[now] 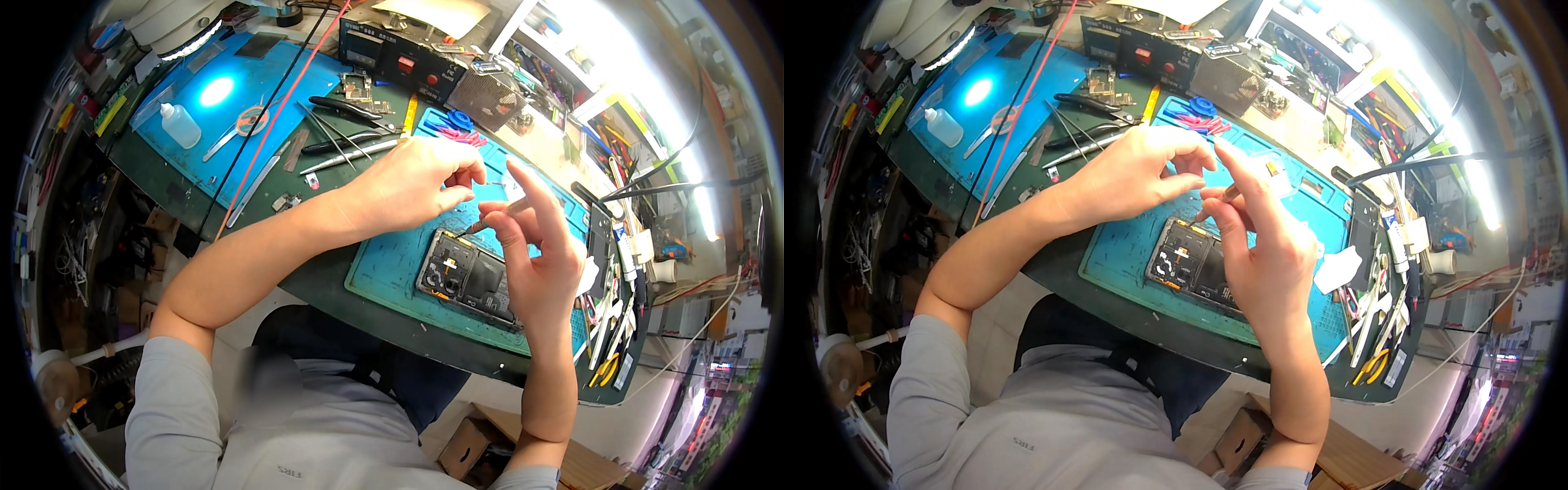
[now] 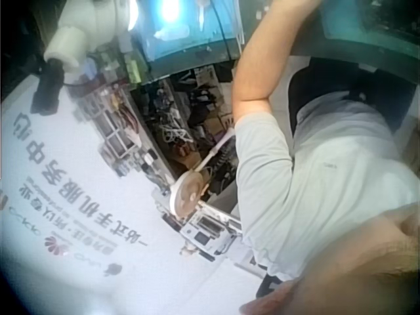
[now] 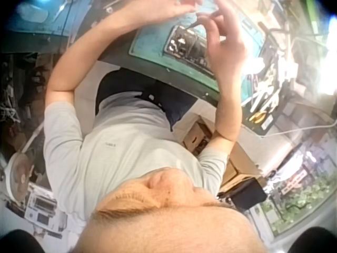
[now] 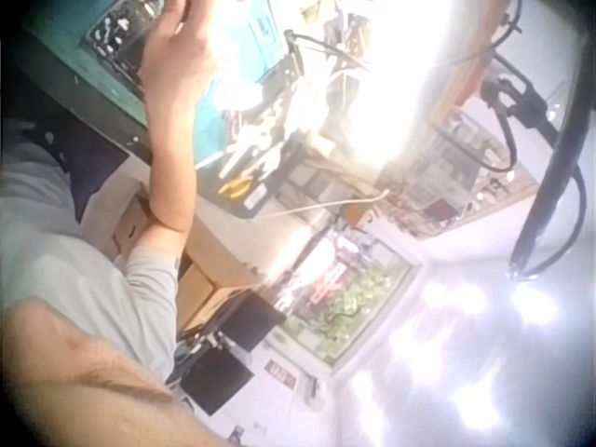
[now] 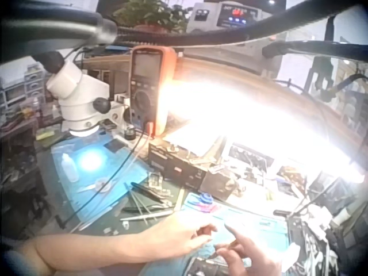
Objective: The person disassembles a smartphone, removes the battery, and uses a screwdriver to manipulate internal components. They then reassemble the phone and test it by pressing buttons.
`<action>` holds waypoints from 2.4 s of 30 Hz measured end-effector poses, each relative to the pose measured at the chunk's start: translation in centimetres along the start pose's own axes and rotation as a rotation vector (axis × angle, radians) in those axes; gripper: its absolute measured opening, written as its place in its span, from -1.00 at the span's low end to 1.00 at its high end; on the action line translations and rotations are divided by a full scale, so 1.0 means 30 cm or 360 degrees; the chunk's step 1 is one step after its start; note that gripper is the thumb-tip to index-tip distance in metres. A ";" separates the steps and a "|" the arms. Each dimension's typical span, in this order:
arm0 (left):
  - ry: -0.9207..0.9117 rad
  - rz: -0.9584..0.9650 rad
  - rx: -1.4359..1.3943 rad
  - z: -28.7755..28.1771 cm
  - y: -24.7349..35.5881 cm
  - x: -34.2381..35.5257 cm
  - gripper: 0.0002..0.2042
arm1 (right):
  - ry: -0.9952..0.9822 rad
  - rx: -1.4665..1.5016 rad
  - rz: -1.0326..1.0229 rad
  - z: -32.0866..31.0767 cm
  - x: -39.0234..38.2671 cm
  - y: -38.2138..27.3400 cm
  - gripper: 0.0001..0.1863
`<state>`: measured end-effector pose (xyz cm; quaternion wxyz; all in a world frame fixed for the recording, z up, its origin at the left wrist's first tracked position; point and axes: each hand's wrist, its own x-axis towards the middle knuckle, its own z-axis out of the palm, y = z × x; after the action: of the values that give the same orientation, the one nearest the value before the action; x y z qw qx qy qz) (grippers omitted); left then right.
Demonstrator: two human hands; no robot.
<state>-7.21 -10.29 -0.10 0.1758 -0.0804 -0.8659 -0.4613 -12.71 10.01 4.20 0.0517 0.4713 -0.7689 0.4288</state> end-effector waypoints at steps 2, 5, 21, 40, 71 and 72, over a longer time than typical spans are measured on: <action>-0.0049 -0.0003 0.0021 -0.007 0.007 -0.001 -0.83 | 0.0008 0.0010 0.0028 0.002 -0.001 0.008 -0.42; -0.0047 -0.0001 -0.0019 -0.003 0.010 -0.012 -0.81 | 0.0062 0.0104 0.0051 -0.005 -0.007 0.013 -0.45; -0.0238 0.0043 -0.0199 0.001 0.046 -0.019 -0.74 | 0.0318 0.0429 0.0203 -0.039 -0.026 0.028 -0.43; -0.0348 -0.0538 -0.0574 -0.027 0.231 -0.360 -0.65 | -0.0155 0.0190 -0.0469 -0.052 -0.109 -0.032 -0.51; -0.0085 -0.0069 0.0448 0.019 0.038 -0.037 -0.90 | -0.0314 0.0470 -0.0084 -0.036 -0.131 -0.044 -0.37; -0.0085 -0.0056 0.0463 0.023 0.036 -0.036 -0.90 | -0.0312 0.0287 -0.0152 -0.047 -0.125 -0.054 -0.40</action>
<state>-6.04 -9.09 -0.04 0.1543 -0.0511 -0.9294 -0.3315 -9.86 13.26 4.26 -0.0459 0.5498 -0.7054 0.4450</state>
